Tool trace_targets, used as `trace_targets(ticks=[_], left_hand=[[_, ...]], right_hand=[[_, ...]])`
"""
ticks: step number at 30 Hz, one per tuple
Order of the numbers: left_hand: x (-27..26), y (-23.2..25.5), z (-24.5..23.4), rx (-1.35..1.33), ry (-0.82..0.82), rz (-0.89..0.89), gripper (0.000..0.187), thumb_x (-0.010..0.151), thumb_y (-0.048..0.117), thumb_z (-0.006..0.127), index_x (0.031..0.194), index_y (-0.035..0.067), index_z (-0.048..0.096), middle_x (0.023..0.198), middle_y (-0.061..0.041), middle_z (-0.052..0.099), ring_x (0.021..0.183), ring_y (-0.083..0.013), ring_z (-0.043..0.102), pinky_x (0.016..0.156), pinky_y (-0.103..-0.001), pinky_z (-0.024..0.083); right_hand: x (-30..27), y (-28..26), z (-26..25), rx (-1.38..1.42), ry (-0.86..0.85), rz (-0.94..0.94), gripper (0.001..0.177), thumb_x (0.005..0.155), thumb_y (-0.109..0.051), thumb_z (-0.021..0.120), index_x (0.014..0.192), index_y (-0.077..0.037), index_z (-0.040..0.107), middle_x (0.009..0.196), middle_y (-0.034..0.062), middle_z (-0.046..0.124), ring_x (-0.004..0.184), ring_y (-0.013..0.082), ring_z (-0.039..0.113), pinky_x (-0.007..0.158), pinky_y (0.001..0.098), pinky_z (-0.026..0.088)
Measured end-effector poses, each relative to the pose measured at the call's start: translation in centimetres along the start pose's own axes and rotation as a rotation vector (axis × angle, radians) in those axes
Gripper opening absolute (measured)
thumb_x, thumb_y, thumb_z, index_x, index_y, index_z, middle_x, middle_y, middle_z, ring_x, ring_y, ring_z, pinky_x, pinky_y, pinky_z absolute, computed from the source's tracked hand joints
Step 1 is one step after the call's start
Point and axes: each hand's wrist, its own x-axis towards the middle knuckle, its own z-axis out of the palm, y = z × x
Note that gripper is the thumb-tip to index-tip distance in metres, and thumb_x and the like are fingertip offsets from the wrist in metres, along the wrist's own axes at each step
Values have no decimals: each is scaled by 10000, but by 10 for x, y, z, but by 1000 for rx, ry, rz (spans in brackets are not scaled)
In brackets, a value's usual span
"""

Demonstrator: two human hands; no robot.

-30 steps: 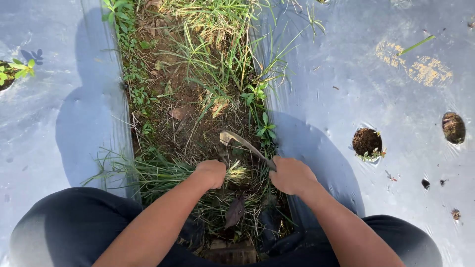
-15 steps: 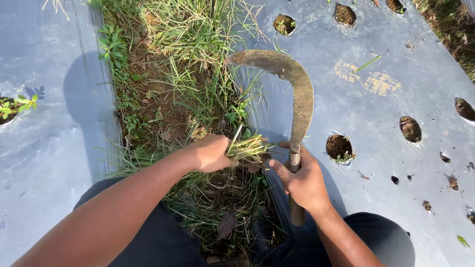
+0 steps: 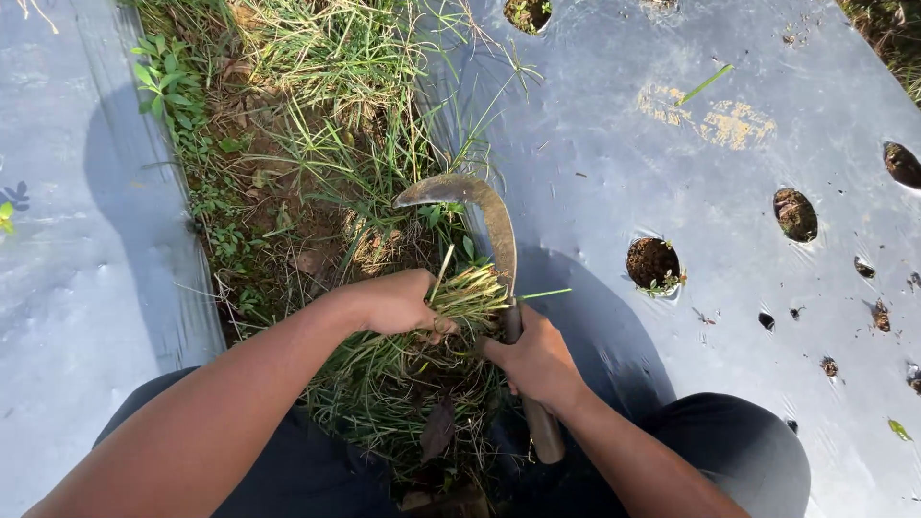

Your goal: The person uses a sickle to cut grass and weeds growing along the edge of a plastic mulch sheet. They gather the cut grass with their left hand and continue cutting along the row, occasionally pulling weeds by hand.

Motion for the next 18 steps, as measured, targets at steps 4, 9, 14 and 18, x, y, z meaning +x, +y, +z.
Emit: trace_targets(ticks=[4,9,14,18], left_hand=[[19,-38,3,43,-60,-67,745,996,262,696,1514,-136,337,1221,-243,625,910,-261,606,908,-420,484],[24,-67,-1,203,-140,-95,593,1047,108,492,1560,-113,293,902,-149,651,521,-141,482,585,-307,454],[42,-107,-16,275,-52,-64,551,1044,94,511,1527,-122,361,995,-228,711,447,-112,433,540,-373,475],[59,-126,-21,265,24,-78,539,1043,162,567,1483,-122,437,941,-181,718,451,-107,500,516,-312,467]], right_hand=[[20,25,15,-68,-146,-79,173,958,-91,621,810,-74,532,524,68,547,423,187,631,424,313,546],[13,6,17,-138,-231,-56,171,985,-105,550,824,-115,495,548,51,531,440,173,630,457,332,546],[29,2,4,-192,-111,-10,162,981,-151,544,827,-109,520,535,65,550,450,182,639,488,367,529],[53,28,-7,-249,7,69,114,864,-210,624,815,-121,571,480,70,585,416,220,663,490,380,556]])
